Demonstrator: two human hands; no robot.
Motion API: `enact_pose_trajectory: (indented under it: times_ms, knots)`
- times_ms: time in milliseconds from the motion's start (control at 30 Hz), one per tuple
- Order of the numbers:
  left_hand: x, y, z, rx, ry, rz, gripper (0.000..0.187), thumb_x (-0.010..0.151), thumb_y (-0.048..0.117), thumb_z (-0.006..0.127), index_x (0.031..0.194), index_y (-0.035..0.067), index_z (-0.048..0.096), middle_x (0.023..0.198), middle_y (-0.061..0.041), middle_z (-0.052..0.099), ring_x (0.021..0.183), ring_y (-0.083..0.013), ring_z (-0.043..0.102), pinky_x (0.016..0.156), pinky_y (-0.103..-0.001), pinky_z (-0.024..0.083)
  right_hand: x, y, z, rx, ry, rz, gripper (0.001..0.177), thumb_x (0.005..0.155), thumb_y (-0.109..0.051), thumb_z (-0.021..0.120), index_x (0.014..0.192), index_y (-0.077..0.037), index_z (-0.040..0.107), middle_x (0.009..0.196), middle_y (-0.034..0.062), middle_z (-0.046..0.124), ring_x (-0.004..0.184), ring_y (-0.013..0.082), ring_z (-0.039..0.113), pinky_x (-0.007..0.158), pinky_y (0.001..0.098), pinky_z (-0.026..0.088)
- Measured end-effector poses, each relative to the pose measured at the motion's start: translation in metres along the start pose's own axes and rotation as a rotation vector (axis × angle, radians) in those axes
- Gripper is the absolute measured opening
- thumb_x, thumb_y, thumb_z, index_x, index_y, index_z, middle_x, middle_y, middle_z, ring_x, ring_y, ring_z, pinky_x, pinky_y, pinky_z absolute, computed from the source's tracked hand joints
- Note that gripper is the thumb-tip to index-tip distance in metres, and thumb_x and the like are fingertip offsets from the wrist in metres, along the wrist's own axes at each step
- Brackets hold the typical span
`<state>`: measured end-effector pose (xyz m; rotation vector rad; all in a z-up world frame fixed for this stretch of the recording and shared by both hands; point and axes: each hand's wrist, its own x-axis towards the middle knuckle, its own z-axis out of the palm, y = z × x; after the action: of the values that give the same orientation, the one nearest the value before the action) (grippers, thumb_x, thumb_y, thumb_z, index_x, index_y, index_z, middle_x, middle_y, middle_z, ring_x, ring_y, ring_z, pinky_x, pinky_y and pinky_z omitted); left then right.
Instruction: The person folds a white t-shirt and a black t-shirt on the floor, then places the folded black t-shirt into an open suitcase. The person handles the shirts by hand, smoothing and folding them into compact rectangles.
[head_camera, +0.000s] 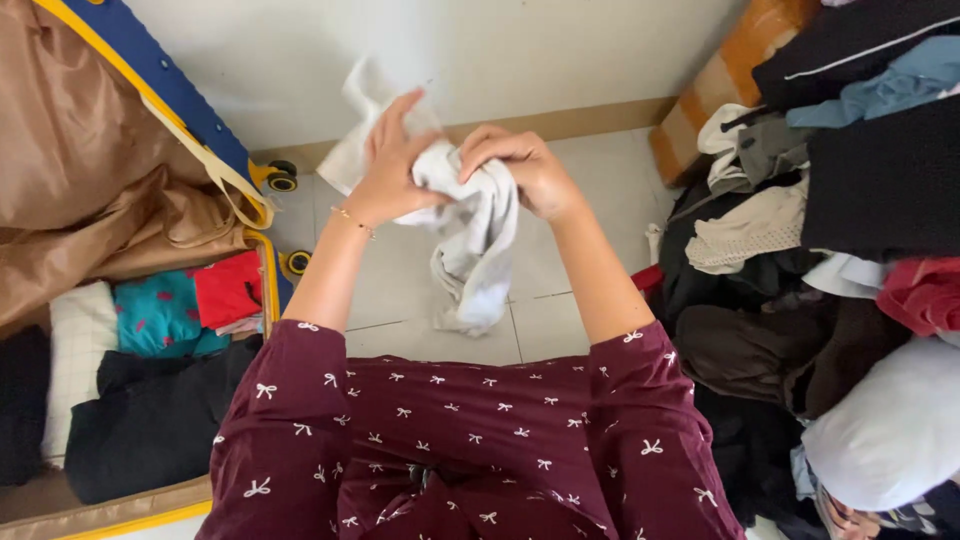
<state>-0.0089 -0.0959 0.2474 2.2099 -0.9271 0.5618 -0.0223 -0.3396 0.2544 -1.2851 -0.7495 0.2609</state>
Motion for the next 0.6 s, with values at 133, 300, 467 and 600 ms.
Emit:
enact_pose_trajectory:
  times_ms: [133,300,467,600]
  knots:
    - [0.003,-0.02,0.025,-0.173,-0.199,-0.185,0.046,0.078,0.019,0.083,0.123,0.014,0.073,0.116,-0.009,0.077,0.113,-0.0258,0.067,0.115,-0.043,0.042,-0.009,0.012,-0.005,-0.238,-0.034,-0.463,0.012,0.081,0.001,0.062,0.082,-0.01,0.056,0.111,0.007,0.073,0.113,0.0203,0.061,0.093,0.0305,0.053]
    - [0.0,-0.016,0.028,-0.302,-0.067,-0.366,0.027,0.079,0.003,0.067,0.106,0.0,0.064,0.09,-0.017,0.068,0.083,-0.0273,0.066,0.078,-0.033,0.055,-0.015,0.054,0.022,-0.632,0.48,-0.264,0.068,0.072,-0.007,0.071,0.135,-0.001,0.046,0.123,0.0191,0.06,0.113,0.0374,0.06,0.095,0.0429,0.05]
    - [-0.005,-0.029,-0.018,-0.286,0.258,-0.251,0.02,0.083,0.0,0.068,0.104,0.001,0.068,0.092,-0.007,0.072,0.089,-0.0123,0.067,0.08,-0.03,0.054,-0.068,0.18,-0.064,-1.218,0.696,0.074,0.032,0.078,-0.001,0.069,0.108,-0.005,0.06,0.102,0.0217,0.069,0.093,0.0449,0.067,0.077,0.0508,0.055]
    - [-0.027,-0.062,-0.047,-0.228,0.49,-0.289,0.008,0.09,-0.003,0.07,0.097,-0.002,0.068,0.083,-0.002,0.066,0.08,-0.0062,0.057,0.071,-0.026,0.049,-0.112,0.185,-0.119,-1.491,0.669,0.198,0.025,0.082,0.003,0.062,0.105,-0.007,0.066,0.1,0.0216,0.07,0.09,0.0428,0.068,0.077,0.0519,0.055]
